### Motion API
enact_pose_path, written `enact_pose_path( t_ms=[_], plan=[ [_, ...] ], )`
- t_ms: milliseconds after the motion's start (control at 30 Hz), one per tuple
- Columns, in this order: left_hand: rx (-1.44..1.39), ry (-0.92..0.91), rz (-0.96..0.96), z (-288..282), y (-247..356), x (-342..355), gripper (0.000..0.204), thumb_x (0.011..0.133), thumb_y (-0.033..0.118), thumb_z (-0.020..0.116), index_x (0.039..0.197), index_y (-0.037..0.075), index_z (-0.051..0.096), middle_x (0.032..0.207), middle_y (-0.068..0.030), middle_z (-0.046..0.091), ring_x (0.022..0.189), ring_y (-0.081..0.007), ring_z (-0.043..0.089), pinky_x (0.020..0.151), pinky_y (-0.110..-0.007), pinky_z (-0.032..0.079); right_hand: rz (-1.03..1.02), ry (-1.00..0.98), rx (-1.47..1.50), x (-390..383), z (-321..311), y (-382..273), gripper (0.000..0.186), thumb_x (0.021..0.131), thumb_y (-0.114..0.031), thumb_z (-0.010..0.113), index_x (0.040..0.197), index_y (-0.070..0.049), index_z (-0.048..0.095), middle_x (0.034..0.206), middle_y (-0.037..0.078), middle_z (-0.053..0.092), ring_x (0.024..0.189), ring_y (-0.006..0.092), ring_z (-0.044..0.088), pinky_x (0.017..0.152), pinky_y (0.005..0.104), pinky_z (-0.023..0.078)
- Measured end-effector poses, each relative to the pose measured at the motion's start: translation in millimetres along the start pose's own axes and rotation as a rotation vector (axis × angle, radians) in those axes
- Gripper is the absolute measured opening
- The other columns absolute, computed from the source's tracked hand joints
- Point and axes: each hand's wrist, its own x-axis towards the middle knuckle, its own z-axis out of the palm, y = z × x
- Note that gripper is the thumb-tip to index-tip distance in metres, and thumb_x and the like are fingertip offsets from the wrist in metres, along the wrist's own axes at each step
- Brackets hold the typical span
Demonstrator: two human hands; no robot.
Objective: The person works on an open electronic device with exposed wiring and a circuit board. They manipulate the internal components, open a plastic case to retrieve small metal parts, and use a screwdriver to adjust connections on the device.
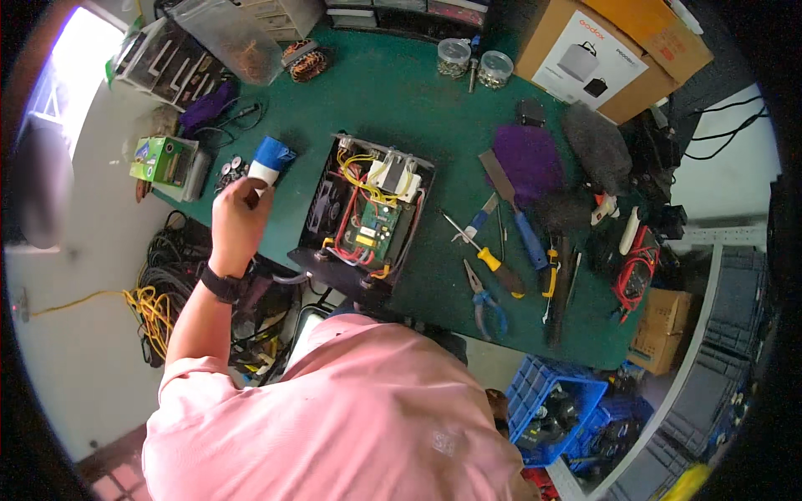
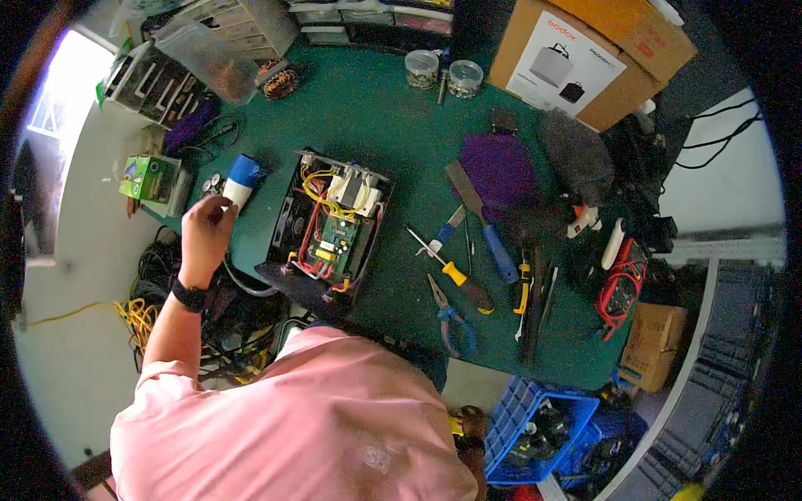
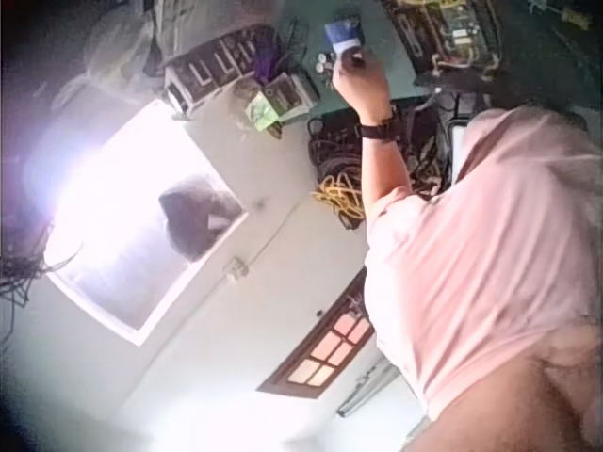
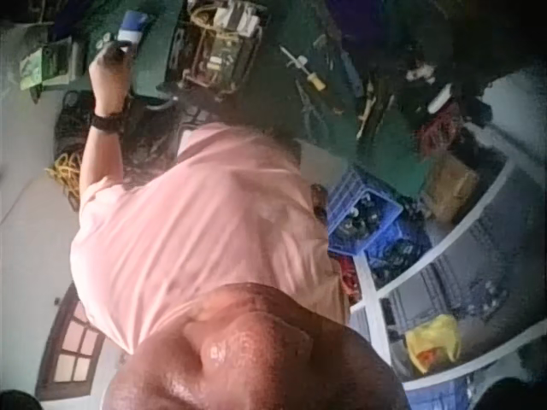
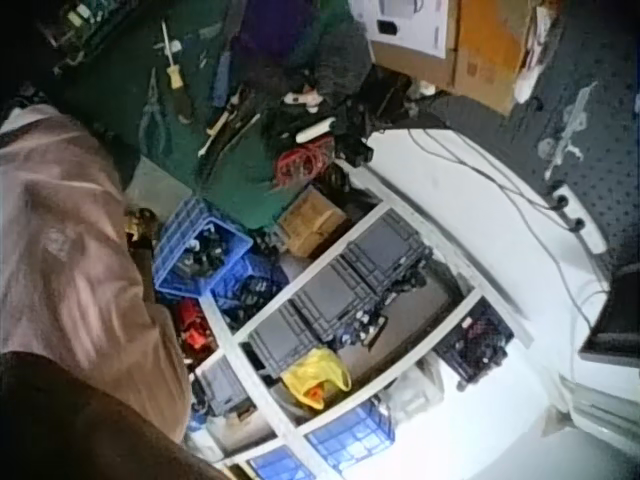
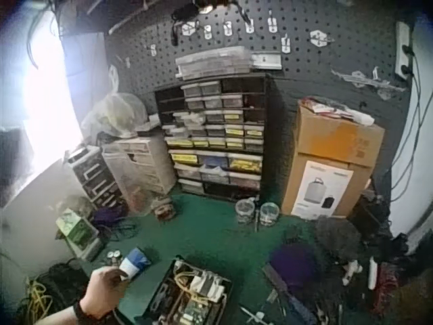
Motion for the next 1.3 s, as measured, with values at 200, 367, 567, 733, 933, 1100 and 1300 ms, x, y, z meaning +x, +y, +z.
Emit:
enact_pose_path(
  t_ms=[200, 367, 567, 733, 933, 1100, 1300],
  plan=[
    [0.147, -0.051, -0.061, -4, -2, -52, 0.018, 0.081, 0.013, 0.070, 0.092, -0.001, 0.067, 0.080, -0.0165, 0.063, 0.066, -0.0261, 0.060, 0.063, -0.035, 0.048, 0.127, -0.702, 0.548, 83, -47, -6, 0.041, 0.092, -0.042, 0.052, 0.112, -0.007, 0.059, 0.102, 0.010, 0.063, 0.081, 0.0272, 0.059, 0.071, 0.0453, 0.048],
    [0.119, -0.042, 0.191, 5, -3, -38, 0.016, 0.082, 0.010, 0.068, 0.092, -0.002, 0.066, 0.081, -0.0167, 0.064, 0.068, -0.0277, 0.061, 0.064, -0.035, 0.048, -0.132, -0.015, 0.115, 85, -18, -8, 0.034, 0.091, -0.038, 0.055, 0.104, -0.007, 0.061, 0.097, 0.011, 0.064, 0.081, 0.0287, 0.061, 0.070, 0.0419, 0.049],
    [-0.037, -0.008, 0.150, 10, -56, -30, 0.024, 0.092, -0.002, 0.055, 0.115, 0.000, 0.062, 0.100, -0.0104, 0.066, 0.089, -0.0143, 0.060, 0.080, -0.028, 0.048, -0.344, 0.154, 0.049, 117, -8, 14, 0.025, 0.090, -0.027, 0.058, 0.099, -0.004, 0.061, 0.090, 0.011, 0.065, 0.071, 0.0263, 0.062, 0.063, 0.0383, 0.051],
    [0.009, 0.024, 0.299, 5, -81, -40, 0.024, 0.088, -0.004, 0.056, 0.111, -0.002, 0.062, 0.084, -0.0109, 0.058, 0.071, -0.0182, 0.056, 0.068, -0.028, 0.046, -0.761, 0.403, -1.020, 134, 26, 0, 0.010, 0.086, -0.012, 0.059, 0.086, -0.003, 0.062, 0.077, 0.009, 0.066, 0.063, 0.0233, 0.063, 0.056, 0.0345, 0.052],
    [-0.105, 0.046, 0.324, 19, -129, -76, 0.023, 0.082, -0.005, 0.059, 0.105, -0.002, 0.063, 0.079, -0.0102, 0.055, 0.067, -0.0180, 0.054, 0.064, -0.028, 0.044, -1.062, 0.713, -0.940, 124, 72, -25, 0.008, 0.086, -0.002, 0.058, 0.091, 0.000, 0.063, 0.082, 0.007, 0.065, 0.071, 0.0180, 0.062, 0.060, 0.0310, 0.051],
    [-0.220, 0.091, 0.345, 17, -159, -108, 0.019, 0.080, -0.005, 0.062, 0.099, -0.003, 0.064, 0.078, -0.0101, 0.057, 0.066, -0.0190, 0.055, 0.063, -0.029, 0.045, -1.028, 0.692, -0.494, 61, 141, -38, 0.012, 0.086, 0.001, 0.061, 0.097, 0.003, 0.064, 0.084, 0.008, 0.067, 0.076, 0.0160, 0.063, 0.066, 0.0294, 0.051],
    [-0.386, 0.110, 0.368, 19, -164, -128, 0.015, 0.079, -0.007, 0.063, 0.094, -0.003, 0.065, 0.078, -0.0105, 0.058, 0.067, -0.0189, 0.057, 0.063, -0.027, 0.045, -1.235, 0.660, -0.571, -36, 221, -58, 0.016, 0.084, -0.005, 0.067, 0.098, 0.002, 0.065, 0.086, 0.012, 0.068, 0.078, 0.0196, 0.065, 0.073, 0.0322, 0.052]
  ],
)
